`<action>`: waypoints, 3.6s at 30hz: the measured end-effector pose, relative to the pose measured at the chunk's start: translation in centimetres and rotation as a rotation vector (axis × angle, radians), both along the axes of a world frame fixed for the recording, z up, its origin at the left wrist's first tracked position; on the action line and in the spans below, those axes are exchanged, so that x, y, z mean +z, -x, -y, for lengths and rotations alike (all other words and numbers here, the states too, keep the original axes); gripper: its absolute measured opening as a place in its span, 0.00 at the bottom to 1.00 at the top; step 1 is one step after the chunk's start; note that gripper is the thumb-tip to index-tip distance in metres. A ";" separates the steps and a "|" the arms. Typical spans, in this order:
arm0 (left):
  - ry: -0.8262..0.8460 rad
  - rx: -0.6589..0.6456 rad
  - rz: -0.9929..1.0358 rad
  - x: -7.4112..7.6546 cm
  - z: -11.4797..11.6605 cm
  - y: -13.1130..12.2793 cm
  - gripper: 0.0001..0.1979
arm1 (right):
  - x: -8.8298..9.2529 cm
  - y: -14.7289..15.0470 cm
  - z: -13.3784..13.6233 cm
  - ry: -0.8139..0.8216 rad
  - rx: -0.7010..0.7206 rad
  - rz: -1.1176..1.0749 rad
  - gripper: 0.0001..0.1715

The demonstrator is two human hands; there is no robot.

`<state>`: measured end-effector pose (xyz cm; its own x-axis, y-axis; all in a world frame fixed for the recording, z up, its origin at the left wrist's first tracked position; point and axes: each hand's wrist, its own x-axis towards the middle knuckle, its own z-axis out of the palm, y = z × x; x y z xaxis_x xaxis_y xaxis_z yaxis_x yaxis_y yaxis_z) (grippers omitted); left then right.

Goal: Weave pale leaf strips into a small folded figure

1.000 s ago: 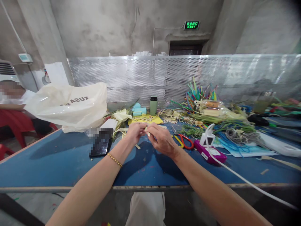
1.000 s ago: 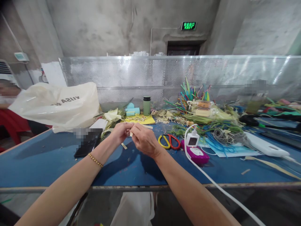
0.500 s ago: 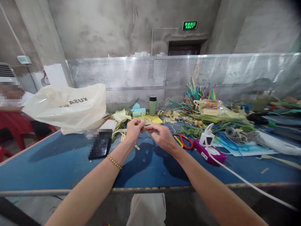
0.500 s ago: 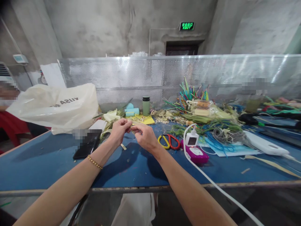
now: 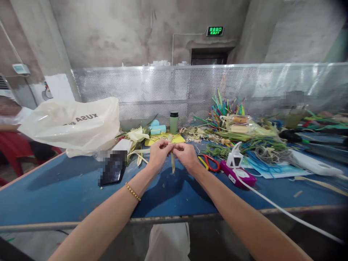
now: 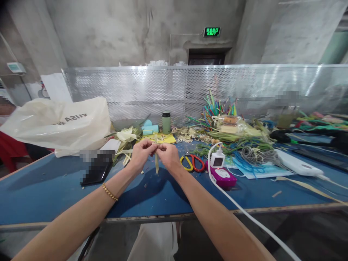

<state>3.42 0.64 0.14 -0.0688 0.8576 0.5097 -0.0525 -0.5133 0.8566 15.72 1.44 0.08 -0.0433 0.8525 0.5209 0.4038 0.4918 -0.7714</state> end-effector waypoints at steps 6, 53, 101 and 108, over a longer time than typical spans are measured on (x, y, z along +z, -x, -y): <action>0.027 0.043 0.002 0.2 0.2 0.1 0.06 | 0.1 0.4 0.9 0.232 0.109 -0.265 0.12; -0.017 0.048 0.145 0.1 0.0 -0.5 0.05 | 0.5 0.7 1.1 0.418 0.385 -0.586 0.15; 0.110 -0.136 0.279 0.5 0.3 0.0 0.13 | 1.5 0.0 1.5 0.618 0.627 -0.658 0.19; 0.092 -0.102 0.245 0.6 0.3 0.1 0.11 | 1.6 -0.1 1.7 0.617 0.607 -0.612 0.19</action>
<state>3.36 0.30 0.76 -0.0919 0.9083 0.4080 -0.3115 -0.4154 0.8547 15.79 -0.21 1.67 -0.4275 0.9003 0.0820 -0.3197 -0.0657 -0.9452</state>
